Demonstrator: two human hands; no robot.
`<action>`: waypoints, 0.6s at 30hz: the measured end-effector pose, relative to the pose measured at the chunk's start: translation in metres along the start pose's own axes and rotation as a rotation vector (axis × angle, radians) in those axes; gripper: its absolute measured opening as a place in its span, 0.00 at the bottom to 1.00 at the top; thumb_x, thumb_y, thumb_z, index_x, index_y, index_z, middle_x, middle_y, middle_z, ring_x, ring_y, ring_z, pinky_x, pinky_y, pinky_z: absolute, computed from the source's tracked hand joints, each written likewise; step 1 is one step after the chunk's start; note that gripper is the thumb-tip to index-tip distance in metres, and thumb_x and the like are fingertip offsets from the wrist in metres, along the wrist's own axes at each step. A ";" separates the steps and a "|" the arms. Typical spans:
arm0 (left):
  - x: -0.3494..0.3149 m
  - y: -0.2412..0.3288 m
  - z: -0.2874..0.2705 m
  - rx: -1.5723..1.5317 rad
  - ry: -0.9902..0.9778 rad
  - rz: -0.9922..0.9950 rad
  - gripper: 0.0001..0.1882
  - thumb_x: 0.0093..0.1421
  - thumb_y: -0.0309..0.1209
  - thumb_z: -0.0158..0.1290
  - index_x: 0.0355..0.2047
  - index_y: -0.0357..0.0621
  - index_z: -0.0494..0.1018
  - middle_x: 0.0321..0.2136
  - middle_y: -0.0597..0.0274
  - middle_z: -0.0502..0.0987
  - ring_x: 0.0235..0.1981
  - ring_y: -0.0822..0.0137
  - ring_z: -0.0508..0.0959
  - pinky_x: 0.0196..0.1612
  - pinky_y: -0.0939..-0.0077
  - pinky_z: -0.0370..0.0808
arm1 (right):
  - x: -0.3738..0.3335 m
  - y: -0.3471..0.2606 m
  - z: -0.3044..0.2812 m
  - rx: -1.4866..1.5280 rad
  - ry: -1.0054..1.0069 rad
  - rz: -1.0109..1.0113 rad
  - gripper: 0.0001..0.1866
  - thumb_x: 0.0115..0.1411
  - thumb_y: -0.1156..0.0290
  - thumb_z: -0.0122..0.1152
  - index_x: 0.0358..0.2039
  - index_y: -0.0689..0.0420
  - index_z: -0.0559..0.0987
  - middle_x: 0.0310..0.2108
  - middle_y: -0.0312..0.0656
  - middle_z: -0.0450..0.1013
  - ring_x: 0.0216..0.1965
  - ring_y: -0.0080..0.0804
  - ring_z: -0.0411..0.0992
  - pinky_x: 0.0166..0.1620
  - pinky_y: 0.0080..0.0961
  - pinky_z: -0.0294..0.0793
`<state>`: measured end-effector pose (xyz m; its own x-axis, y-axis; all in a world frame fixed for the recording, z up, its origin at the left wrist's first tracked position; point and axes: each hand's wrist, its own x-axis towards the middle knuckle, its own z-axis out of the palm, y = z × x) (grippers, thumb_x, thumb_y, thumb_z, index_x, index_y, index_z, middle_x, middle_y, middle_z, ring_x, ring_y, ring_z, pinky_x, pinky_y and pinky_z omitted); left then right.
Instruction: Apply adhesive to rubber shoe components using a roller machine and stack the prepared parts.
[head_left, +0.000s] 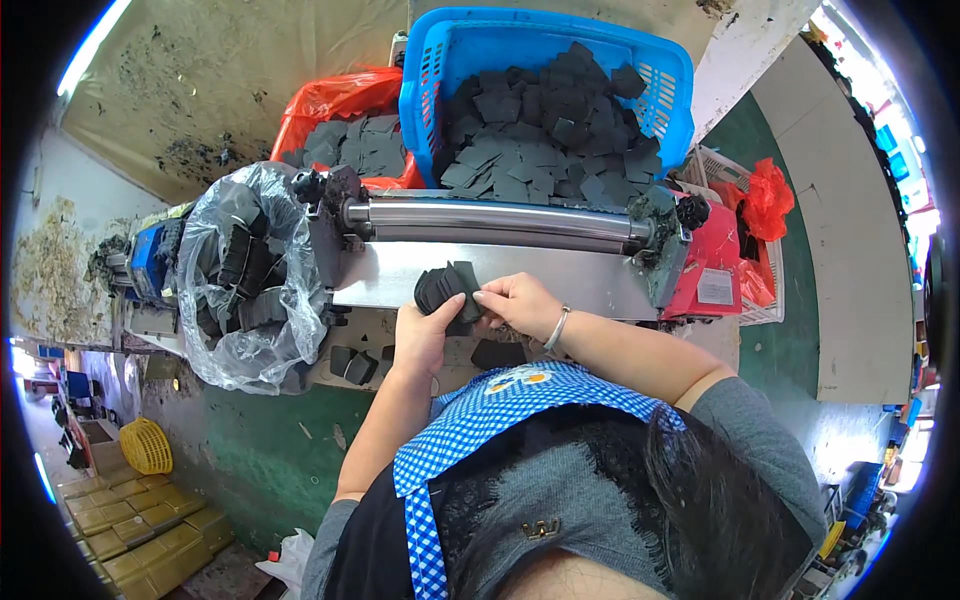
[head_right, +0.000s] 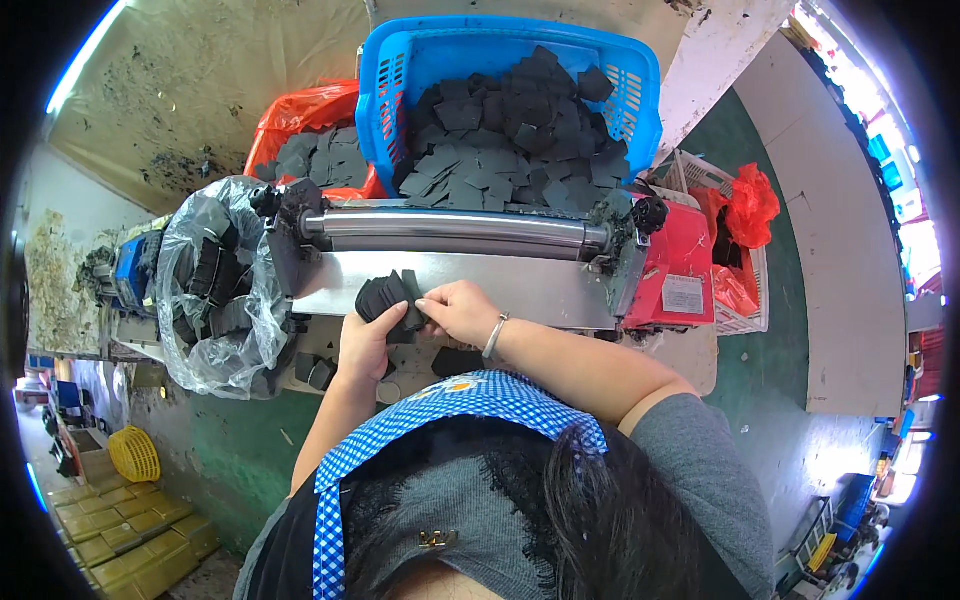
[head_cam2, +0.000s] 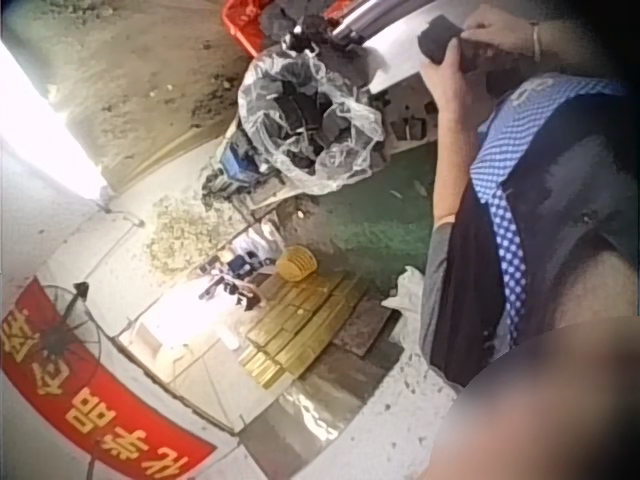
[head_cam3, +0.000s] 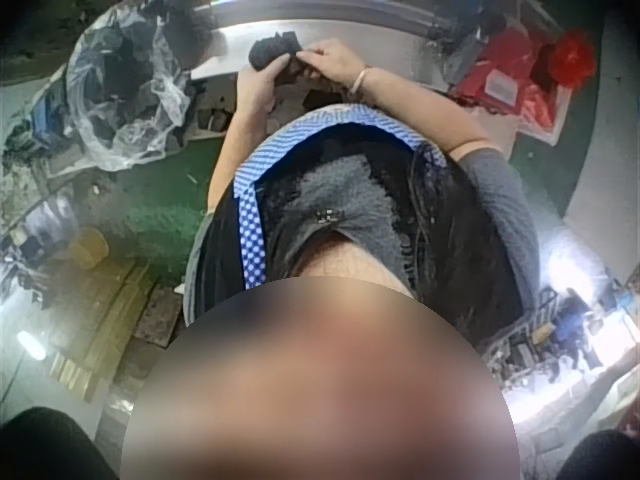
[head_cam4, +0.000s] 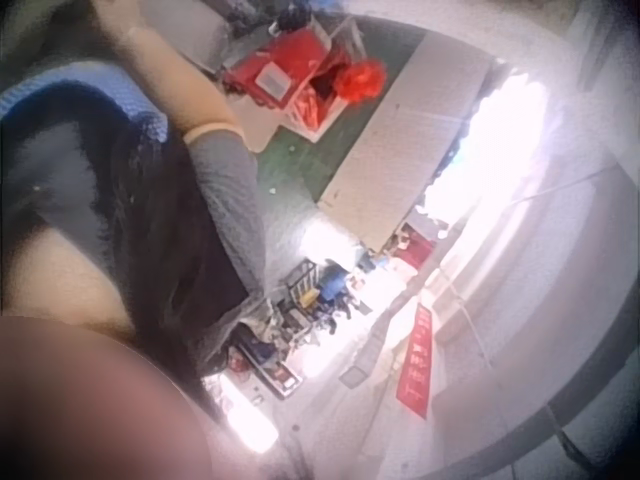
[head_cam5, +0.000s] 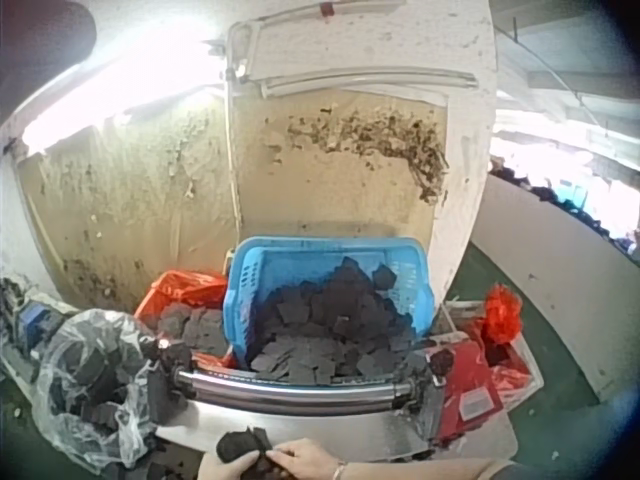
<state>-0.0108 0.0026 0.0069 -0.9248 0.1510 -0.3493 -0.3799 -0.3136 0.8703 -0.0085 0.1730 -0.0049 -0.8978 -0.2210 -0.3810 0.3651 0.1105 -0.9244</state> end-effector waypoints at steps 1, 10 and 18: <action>0.000 -0.002 -0.002 0.105 0.050 0.036 0.10 0.50 0.25 0.60 0.33 0.32 0.76 0.28 0.60 0.78 0.28 0.73 0.76 0.33 0.79 0.74 | 0.000 -0.001 0.000 0.095 0.004 0.081 0.16 0.62 0.63 0.50 0.30 0.65 0.76 0.24 0.46 0.76 0.21 0.27 0.75 0.25 0.19 0.74; 0.007 -0.006 0.000 0.065 0.031 0.063 0.10 0.50 0.25 0.60 0.33 0.33 0.76 0.29 0.61 0.78 0.28 0.73 0.76 0.32 0.81 0.73 | -0.004 -0.006 0.005 -0.135 0.033 -0.214 0.14 0.57 0.63 0.58 0.27 0.63 0.79 0.23 0.43 0.76 0.22 0.22 0.75 0.24 0.15 0.72; 0.009 0.003 -0.003 0.069 0.110 0.025 0.09 0.50 0.24 0.60 0.32 0.35 0.76 0.27 0.61 0.77 0.24 0.73 0.76 0.27 0.80 0.72 | 0.013 -0.004 -0.046 0.370 0.345 0.262 0.15 0.59 0.64 0.55 0.30 0.66 0.76 0.26 0.45 0.76 0.23 0.26 0.75 0.22 0.16 0.73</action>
<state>-0.0208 0.0002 0.0055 -0.9322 0.0386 -0.3598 -0.3576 -0.2498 0.8999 -0.0329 0.2146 -0.0053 -0.7711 0.1047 -0.6280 0.5930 -0.2411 -0.7683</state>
